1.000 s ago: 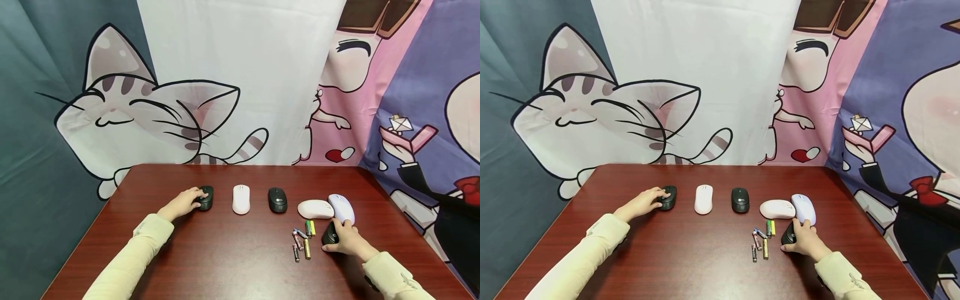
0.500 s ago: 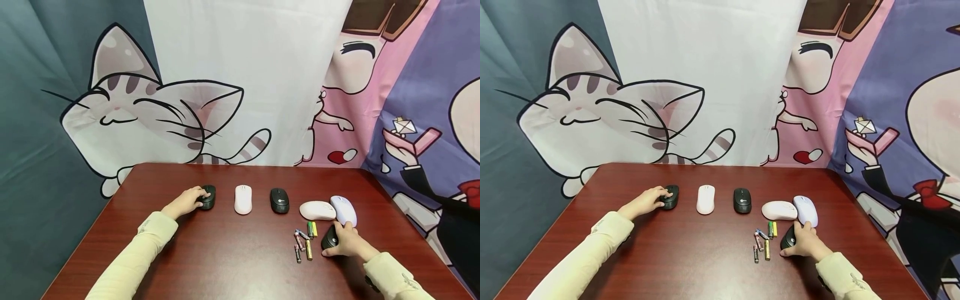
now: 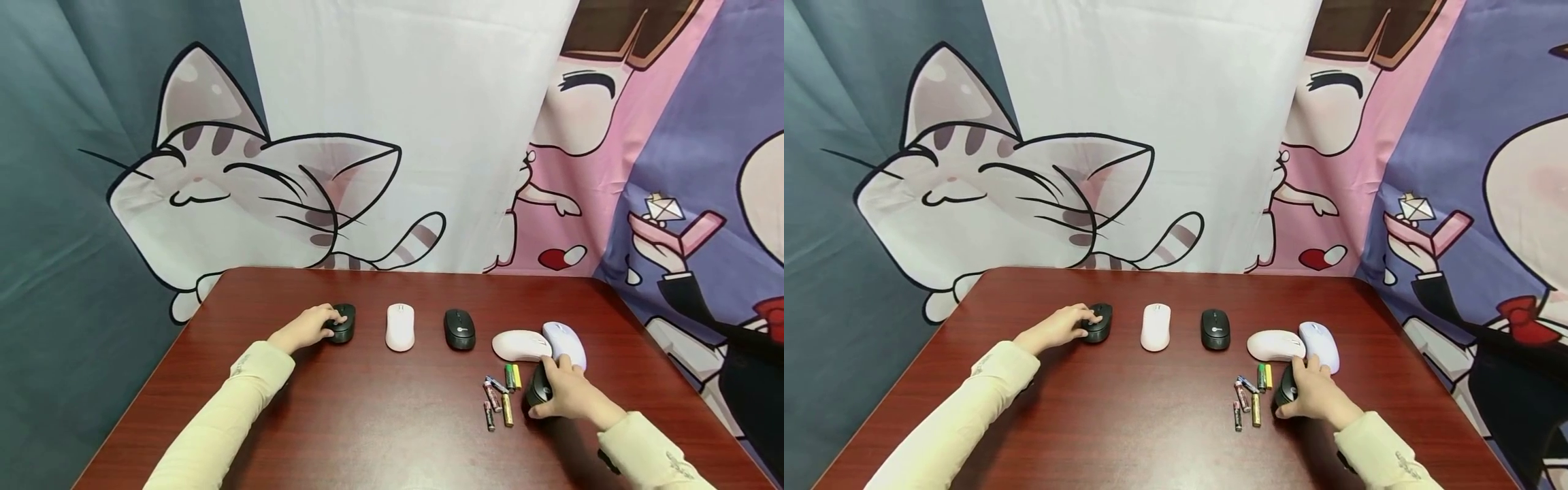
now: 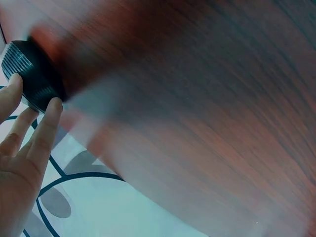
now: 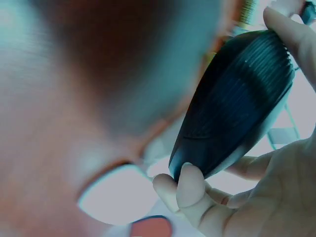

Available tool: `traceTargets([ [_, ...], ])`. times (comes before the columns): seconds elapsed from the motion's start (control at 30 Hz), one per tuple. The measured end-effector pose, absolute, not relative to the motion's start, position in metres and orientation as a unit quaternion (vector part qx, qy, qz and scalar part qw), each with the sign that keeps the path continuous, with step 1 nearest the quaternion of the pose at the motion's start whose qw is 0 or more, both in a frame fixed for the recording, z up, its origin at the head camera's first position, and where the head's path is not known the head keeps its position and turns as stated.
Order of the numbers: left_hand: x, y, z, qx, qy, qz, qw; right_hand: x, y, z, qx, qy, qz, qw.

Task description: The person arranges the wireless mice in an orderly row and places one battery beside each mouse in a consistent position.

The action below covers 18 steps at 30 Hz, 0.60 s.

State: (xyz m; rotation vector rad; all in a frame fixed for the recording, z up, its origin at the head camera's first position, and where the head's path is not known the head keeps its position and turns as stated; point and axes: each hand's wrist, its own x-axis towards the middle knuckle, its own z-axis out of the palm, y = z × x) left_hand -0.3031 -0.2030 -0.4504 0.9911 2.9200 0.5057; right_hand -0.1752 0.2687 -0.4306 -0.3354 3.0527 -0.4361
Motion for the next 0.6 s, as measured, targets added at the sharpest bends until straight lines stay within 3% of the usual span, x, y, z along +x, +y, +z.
traceTargets([
  [0.33,-0.307,-0.201,-0.445,0.310,0.939,0.148,0.022,-0.192,0.223,-0.397,-0.197,0.969,-0.147,-0.029],
  [0.6,-0.308,-0.201,-0.446,0.303,0.941,0.145,0.028,-0.214,0.171,-0.389,-0.231,0.959,-0.165,0.001],
])
